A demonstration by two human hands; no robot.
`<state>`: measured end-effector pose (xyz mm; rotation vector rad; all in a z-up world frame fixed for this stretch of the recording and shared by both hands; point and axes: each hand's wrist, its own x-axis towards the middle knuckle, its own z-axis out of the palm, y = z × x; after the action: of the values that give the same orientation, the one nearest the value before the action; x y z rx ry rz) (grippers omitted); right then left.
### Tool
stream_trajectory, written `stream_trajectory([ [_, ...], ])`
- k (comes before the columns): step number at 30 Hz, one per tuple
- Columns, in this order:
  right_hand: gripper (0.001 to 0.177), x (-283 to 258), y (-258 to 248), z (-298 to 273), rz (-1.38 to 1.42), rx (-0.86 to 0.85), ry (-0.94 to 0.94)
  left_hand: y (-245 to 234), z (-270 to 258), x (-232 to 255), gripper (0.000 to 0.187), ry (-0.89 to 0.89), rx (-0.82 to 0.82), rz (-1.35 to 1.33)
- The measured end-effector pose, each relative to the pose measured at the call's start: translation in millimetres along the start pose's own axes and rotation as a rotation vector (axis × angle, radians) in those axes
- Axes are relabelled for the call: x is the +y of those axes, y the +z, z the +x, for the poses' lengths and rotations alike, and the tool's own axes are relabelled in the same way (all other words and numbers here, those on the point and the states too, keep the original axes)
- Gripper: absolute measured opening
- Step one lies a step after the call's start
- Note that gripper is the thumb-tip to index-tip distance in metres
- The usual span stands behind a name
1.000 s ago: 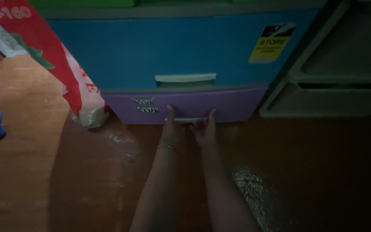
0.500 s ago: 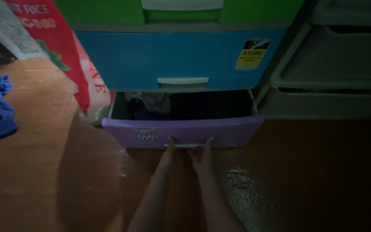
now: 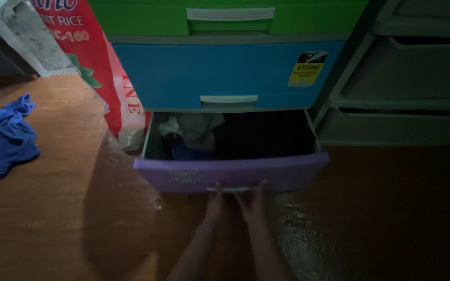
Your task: The person opens and closes multiple drawers in two plastic storage units. They pull each drawer open to reveal folded clothes and personal items, then push them closed, repeating the sequence across several drawers in both units.
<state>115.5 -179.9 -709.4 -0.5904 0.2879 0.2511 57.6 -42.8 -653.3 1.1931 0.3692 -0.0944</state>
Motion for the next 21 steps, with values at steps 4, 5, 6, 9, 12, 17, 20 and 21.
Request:
stream_trajectory([
  [4,0.104,-0.2,-11.8,-20.9,-0.036,0.142,0.009,-2.0,-2.4,-16.9,0.109,-0.009,-0.007,-0.048],
  [5,0.102,-0.4,-13.3,-22.8,-0.046,0.214,0.014,-2.2,-2.0,-19.6,0.109,-0.036,0.018,-0.021],
  [6,0.103,0.1,-12.9,-22.1,-0.039,0.203,0.012,-3.4,-2.2,-20.5,0.11,-0.06,0.047,0.007],
  [9,0.106,2.9,-10.8,-21.9,-0.041,0.182,0.011,-0.8,-7.2,-16.5,0.109,-0.022,0.04,-0.11],
  [12,0.104,-0.1,-7.8,-36.2,-0.093,0.177,-0.04,4.2,-21.8,-2.6,0.104,-0.205,-0.019,-0.146],
  [17,0.088,-26.8,35.1,-93.4,-0.4,0.614,-0.3,13.8,-55.0,41.3,0.098,-0.42,-0.399,-0.067],
  [20,0.073,-49.1,85.5,-117.7,-0.702,0.743,-0.58,18.4,-73.6,74.2,0.095,-0.448,-0.604,0.018],
  [21,0.07,-58.3,101.9,-122.5,-0.685,0.685,-0.62,21.1,-76.5,86.9,0.093,-0.436,-0.652,0.044],
])
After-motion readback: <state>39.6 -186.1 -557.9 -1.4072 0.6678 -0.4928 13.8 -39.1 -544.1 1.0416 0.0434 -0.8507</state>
